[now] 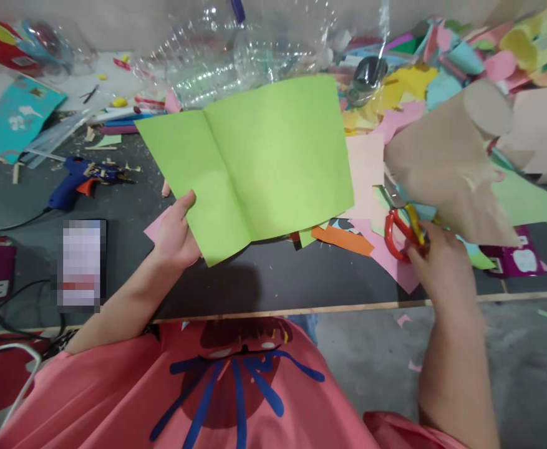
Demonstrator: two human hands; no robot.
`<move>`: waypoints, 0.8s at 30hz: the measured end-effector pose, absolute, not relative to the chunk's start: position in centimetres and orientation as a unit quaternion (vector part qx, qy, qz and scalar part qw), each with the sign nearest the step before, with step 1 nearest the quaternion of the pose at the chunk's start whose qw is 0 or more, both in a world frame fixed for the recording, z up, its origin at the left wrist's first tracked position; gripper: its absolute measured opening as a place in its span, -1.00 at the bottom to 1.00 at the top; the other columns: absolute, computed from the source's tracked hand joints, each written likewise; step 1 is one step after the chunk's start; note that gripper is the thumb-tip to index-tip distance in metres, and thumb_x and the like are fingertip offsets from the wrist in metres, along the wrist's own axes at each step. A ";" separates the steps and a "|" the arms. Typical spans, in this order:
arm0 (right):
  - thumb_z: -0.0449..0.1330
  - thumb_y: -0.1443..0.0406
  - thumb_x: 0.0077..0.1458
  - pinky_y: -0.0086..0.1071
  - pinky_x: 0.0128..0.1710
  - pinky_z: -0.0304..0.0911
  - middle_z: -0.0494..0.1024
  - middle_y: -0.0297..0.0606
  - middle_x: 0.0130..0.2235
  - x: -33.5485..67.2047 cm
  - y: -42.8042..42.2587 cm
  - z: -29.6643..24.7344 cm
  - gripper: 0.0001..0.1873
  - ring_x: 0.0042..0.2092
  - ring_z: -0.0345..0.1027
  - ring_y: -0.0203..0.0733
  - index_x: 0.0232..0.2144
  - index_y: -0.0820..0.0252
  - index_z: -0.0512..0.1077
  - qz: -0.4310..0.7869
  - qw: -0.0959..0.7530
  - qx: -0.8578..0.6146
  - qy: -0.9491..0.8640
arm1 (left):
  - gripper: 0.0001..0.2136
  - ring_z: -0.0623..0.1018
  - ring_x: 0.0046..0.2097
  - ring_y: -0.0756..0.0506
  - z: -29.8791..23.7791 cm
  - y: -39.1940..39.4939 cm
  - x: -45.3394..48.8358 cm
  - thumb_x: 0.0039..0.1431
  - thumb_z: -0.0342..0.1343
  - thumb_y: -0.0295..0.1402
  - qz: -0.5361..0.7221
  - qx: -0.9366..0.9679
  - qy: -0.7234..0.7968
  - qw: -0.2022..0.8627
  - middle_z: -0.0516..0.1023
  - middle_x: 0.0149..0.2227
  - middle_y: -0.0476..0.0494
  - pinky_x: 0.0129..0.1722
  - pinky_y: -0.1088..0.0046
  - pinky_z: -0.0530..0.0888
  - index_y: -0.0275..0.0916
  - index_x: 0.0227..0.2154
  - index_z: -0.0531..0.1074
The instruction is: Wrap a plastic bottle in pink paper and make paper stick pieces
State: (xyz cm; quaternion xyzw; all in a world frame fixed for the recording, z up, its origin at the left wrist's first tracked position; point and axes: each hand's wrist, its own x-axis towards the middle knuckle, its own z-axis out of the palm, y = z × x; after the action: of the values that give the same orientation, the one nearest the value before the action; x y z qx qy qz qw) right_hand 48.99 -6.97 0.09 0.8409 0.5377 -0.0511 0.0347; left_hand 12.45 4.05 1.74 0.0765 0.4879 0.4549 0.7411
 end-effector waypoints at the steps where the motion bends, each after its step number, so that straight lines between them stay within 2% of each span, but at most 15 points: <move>1: 0.08 0.29 0.08 -0.14 -0.07 0.30 0.55 0.18 -0.14 48.9 -6.8 0.0 -0.48 -0.10 0.43 0.17 0.08 0.45 0.37 -0.044 0.049 0.838 0.542 | -0.66 0.43 0.21 -0.19 1.8 4.0 12.3 0.30 -0.15 -0.40 0.456 0.076 0.491 0.739 0.66 -0.15 -0.15 0.30 0.15 0.25 -0.28 0.05 0.40; 5: 0.10 0.28 0.13 -0.16 -0.07 0.29 0.49 0.27 -0.05 47.7 -5.4 0.8 -0.38 -0.01 0.40 0.22 0.22 0.39 0.24 -0.032 0.121 0.844 0.521 | -0.67 0.48 0.17 -0.22 1.1 3.6 11.3 0.26 -0.08 -0.42 0.440 0.087 0.500 0.741 0.65 -0.15 -0.20 0.26 0.11 0.31 -0.34 0.02 0.41; 9: 0.15 0.26 0.13 -0.17 -0.13 0.30 0.51 0.25 -0.01 47.1 -3.8 2.1 -0.28 0.02 0.43 0.27 0.31 0.28 0.07 -0.131 0.166 0.860 0.465 | -0.70 0.50 0.14 -0.21 0.1 3.6 10.6 0.26 -0.05 -0.38 0.432 0.074 0.478 0.761 0.64 -0.11 -0.23 0.24 0.17 0.35 -0.33 0.00 0.41; 12: 0.12 0.24 0.16 -0.18 -0.14 0.30 0.53 0.19 -0.01 47.2 -3.5 2.3 -0.32 0.02 0.45 0.25 0.30 0.24 0.09 -0.148 0.143 0.869 0.450 | -0.69 0.50 0.15 -0.21 -0.3 3.7 10.4 0.26 -0.04 -0.38 0.440 0.068 0.448 0.775 0.63 -0.09 -0.21 0.24 0.19 0.37 -0.31 0.02 0.38; 17: 0.08 0.16 0.13 -0.13 -0.25 0.31 0.56 0.21 -0.05 48.2 -4.8 2.6 -0.37 -0.06 0.47 0.32 0.23 0.27 0.27 -0.047 0.139 0.858 0.492 | -0.71 0.48 0.17 -0.21 0.0 3.7 10.5 0.29 -0.07 -0.36 0.441 0.046 0.442 0.780 0.65 -0.12 -0.18 0.26 0.21 0.35 -0.29 0.01 0.38; 20: 0.09 0.12 0.02 -0.13 -0.37 0.30 0.59 0.12 -0.17 48.8 -6.2 2.9 -0.35 -0.21 0.50 0.27 0.17 0.19 0.35 -0.026 0.080 0.862 0.499 | -0.71 0.48 0.17 -0.19 0.6 3.6 10.9 0.31 -0.10 -0.36 0.442 0.030 0.466 0.766 0.66 -0.15 -0.17 0.28 0.24 0.33 -0.30 -0.01 0.39; 22: 0.10 0.10 -0.03 -0.15 -0.44 0.28 0.57 0.00 -0.30 48.6 -7.0 2.8 -0.33 -0.38 0.46 0.12 0.16 0.12 0.31 -0.065 -0.023 0.867 0.494 | -0.71 0.47 0.18 -0.18 1.0 3.6 11.2 0.33 -0.13 -0.36 0.449 0.023 0.484 0.751 0.66 -0.15 -0.17 0.30 0.26 0.30 -0.31 -0.02 0.39; 24: 0.07 0.08 -0.01 -0.22 -0.55 0.23 0.45 -0.22 -0.50 47.4 -7.6 2.7 -0.35 -0.58 0.31 -0.08 0.15 0.09 0.24 -0.141 -0.157 0.836 0.506 | -0.71 0.45 0.20 -0.17 1.2 3.6 11.3 0.34 -0.15 -0.37 0.453 0.021 0.494 0.742 0.65 -0.12 -0.17 0.31 0.26 0.27 -0.31 -0.02 0.39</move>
State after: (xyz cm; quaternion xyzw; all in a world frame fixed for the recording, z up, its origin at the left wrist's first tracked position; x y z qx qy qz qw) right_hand 47.44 -7.65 2.65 0.8361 0.5064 -0.1411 -0.1570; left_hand 11.32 3.57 1.22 0.0206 0.4944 0.4526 0.7418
